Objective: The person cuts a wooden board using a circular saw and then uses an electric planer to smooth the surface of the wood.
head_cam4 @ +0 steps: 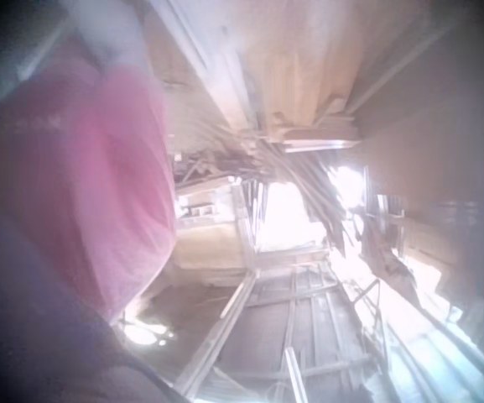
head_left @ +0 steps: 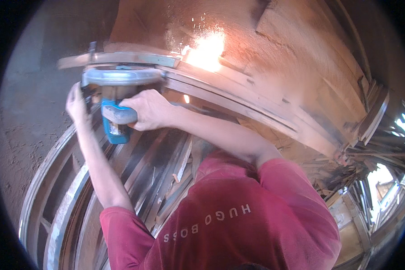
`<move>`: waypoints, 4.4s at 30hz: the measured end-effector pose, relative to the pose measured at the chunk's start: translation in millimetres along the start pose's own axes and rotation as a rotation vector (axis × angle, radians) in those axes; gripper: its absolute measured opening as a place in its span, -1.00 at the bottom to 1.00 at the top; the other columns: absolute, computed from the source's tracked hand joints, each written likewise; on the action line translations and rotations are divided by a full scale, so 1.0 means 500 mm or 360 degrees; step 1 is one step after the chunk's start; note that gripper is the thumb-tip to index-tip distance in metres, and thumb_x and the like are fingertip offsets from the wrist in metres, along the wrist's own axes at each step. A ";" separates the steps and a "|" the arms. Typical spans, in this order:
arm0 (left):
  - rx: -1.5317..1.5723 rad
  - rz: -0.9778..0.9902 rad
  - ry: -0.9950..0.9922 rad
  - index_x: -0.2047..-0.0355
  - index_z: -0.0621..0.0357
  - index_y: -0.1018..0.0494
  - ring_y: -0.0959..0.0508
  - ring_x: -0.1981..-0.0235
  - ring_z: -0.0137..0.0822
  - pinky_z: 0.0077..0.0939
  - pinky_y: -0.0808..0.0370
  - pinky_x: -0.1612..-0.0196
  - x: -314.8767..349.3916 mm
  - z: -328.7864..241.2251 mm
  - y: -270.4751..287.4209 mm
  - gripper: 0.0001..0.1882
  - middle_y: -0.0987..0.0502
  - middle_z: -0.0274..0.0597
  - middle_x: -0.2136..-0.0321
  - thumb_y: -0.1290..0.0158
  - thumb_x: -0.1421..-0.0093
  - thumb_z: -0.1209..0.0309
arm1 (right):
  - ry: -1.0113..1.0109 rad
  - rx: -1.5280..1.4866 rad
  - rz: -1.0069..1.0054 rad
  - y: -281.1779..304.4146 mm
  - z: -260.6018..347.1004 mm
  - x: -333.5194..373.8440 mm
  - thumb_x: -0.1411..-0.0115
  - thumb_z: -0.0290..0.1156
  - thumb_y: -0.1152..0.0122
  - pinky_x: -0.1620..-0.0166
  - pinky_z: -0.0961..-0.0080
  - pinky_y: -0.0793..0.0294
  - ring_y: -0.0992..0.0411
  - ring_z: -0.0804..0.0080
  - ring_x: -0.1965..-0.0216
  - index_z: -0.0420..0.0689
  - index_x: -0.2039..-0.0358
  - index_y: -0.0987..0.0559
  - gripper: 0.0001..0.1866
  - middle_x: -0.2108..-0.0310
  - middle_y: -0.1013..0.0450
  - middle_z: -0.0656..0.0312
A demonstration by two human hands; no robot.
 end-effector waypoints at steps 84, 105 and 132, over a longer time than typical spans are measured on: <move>0.1653 0.2040 -0.1099 -0.08 0.27 -0.45 -0.55 -0.03 -0.21 -0.18 -0.45 -0.17 1.755 -1.036 -1.044 -0.54 -0.57 -0.11 0.01 0.01 -0.42 0.11 | -0.3230 -0.0342 -0.3446 -0.240 -0.189 2.116 0.06 -0.16 -0.37 0.08 0.11 -0.52 -0.58 -0.10 0.20 -0.41 0.20 -0.63 -0.45 0.30 -0.58 -0.27; 0.2216 0.0926 -0.1924 0.48 0.34 -0.55 -0.51 0.47 -0.24 -0.22 -0.51 0.37 2.543 -1.222 -1.204 -0.64 -0.59 0.00 0.45 -0.05 -0.34 0.27 | -0.3273 -0.0855 -0.3825 -0.106 -0.063 2.604 0.04 -0.22 -0.37 0.14 0.16 -0.52 -0.57 -0.03 0.24 -0.39 0.16 -0.62 -0.48 0.31 -0.58 -0.20; 0.0924 0.2178 -0.3856 0.28 0.16 -0.32 -0.54 -0.06 0.01 0.18 -0.43 -0.21 2.964 -0.557 -1.895 -0.70 -0.49 -0.03 0.12 -0.21 -0.04 0.46 | -0.3343 -0.0927 -0.3649 0.305 -0.060 2.915 0.01 -0.29 -0.37 0.21 0.22 -0.52 -0.55 0.08 0.29 -0.35 0.12 -0.60 -0.52 0.32 -0.58 -0.11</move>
Point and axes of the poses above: each hand's wrist, its own x-axis away from the middle knuckle, its own y-axis out of the back of the hand, z = x × y, the point moved 8 cm from there along -x, towards the middle knuckle
